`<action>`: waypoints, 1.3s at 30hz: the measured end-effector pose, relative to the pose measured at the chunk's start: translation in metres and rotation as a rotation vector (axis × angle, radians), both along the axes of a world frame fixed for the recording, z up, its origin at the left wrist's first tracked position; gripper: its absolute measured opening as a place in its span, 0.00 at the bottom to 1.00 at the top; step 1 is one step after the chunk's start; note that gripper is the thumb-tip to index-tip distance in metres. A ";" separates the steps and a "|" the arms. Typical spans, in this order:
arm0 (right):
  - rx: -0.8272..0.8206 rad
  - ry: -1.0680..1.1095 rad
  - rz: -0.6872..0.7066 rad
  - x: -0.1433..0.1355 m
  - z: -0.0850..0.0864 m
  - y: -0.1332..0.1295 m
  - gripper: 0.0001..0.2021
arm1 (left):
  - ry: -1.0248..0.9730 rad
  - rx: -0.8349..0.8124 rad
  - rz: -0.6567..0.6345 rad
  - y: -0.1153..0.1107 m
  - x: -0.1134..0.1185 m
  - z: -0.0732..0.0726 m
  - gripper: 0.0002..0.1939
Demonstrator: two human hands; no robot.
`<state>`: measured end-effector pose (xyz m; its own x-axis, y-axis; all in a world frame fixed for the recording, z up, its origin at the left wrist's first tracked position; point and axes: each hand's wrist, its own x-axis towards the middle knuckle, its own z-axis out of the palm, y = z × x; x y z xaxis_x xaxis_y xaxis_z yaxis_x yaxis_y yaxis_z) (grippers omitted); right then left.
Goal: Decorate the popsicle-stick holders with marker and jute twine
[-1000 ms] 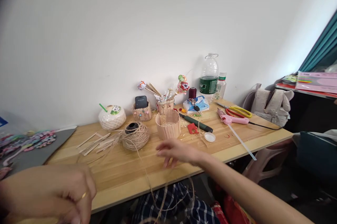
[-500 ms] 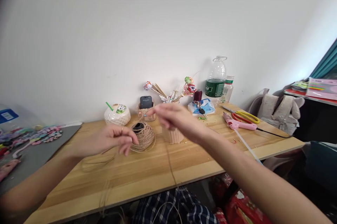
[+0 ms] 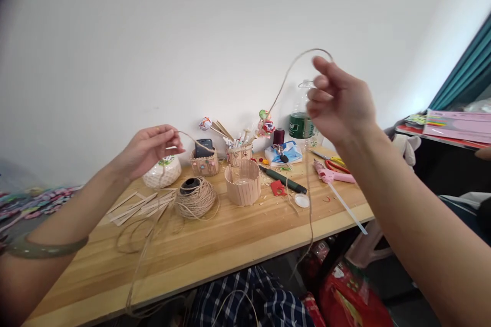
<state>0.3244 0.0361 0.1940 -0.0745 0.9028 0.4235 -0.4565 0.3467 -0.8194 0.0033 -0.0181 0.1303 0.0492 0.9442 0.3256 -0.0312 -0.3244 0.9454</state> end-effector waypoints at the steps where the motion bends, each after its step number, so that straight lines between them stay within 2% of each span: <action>1: -0.010 -0.024 0.033 -0.012 0.004 -0.004 0.10 | -0.031 -0.009 -0.065 0.001 0.018 -0.002 0.05; 3: 0.030 -0.089 0.133 -0.038 0.011 -0.013 0.09 | -0.048 -0.041 -0.165 0.002 0.056 -0.010 0.06; 6: 0.181 -0.144 0.282 -0.071 0.018 -0.015 0.08 | -0.160 -0.097 -0.337 0.000 0.108 -0.022 0.14; 8: 0.276 -0.191 0.299 -0.082 0.021 -0.009 0.07 | -0.192 -0.132 -0.551 -0.005 0.128 -0.028 0.17; 10: 0.326 -0.231 0.216 -0.081 0.023 0.003 0.04 | -0.141 -0.170 -0.702 -0.011 0.132 -0.034 0.17; 12: 0.333 -0.248 0.069 -0.069 0.023 0.016 0.05 | -0.074 -0.192 -0.684 -0.018 0.118 -0.039 0.17; 15: 0.297 -0.220 -0.123 -0.040 0.021 0.032 0.07 | -0.034 -0.205 -0.472 -0.027 0.075 -0.045 0.16; 18: 0.194 -0.133 -0.178 -0.008 0.021 0.038 0.06 | 0.030 -0.248 -0.349 -0.038 0.025 -0.051 0.18; 20: 0.107 -0.065 -0.207 0.010 0.025 0.040 0.10 | 0.092 -0.295 -0.295 -0.047 -0.003 -0.053 0.18; 22: 0.045 -0.023 -0.266 0.026 0.029 0.040 0.16 | 0.138 -0.329 -0.209 -0.057 -0.022 -0.052 0.17; 24: 0.013 -0.018 -0.308 0.039 0.029 0.040 0.17 | 0.174 -0.334 -0.119 -0.065 -0.034 -0.048 0.17; 27: 0.208 -0.393 -0.547 0.057 0.020 0.043 0.10 | 0.221 -0.340 -0.037 -0.070 -0.040 -0.039 0.18; 29: 0.432 -0.774 -0.809 0.069 0.010 0.046 0.20 | 0.229 -0.351 -0.018 -0.069 -0.040 -0.035 0.17; 31: 0.505 -1.185 -0.956 0.076 0.001 0.050 0.29 | 0.224 -0.348 -0.006 -0.068 -0.038 -0.034 0.17; 33: 0.461 -1.548 -0.900 0.074 -0.009 0.048 0.27 | 0.243 -0.347 -0.010 -0.066 -0.032 -0.038 0.17; 34: 0.449 -1.687 -0.800 0.067 -0.015 0.043 0.23 | 0.263 -0.354 -0.026 -0.066 -0.025 -0.042 0.18; 36: 0.497 -1.789 -0.520 0.042 -0.029 0.020 0.15 | 0.302 -0.394 -0.074 -0.067 -0.007 -0.051 0.18; 37: 0.598 -1.854 -0.329 0.025 -0.038 0.003 0.15 | 0.312 -0.415 -0.095 -0.067 0.004 -0.056 0.18; 39: 0.733 -1.738 -0.009 -0.015 -0.059 -0.037 0.11 | 0.311 -0.466 -0.144 -0.070 0.028 -0.063 0.19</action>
<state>0.3094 -0.0011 0.1354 -0.7833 0.6051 0.1422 0.6096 0.7926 -0.0145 0.0315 -0.0881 0.0673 0.2148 0.9612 -0.1732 0.2580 0.1152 0.9592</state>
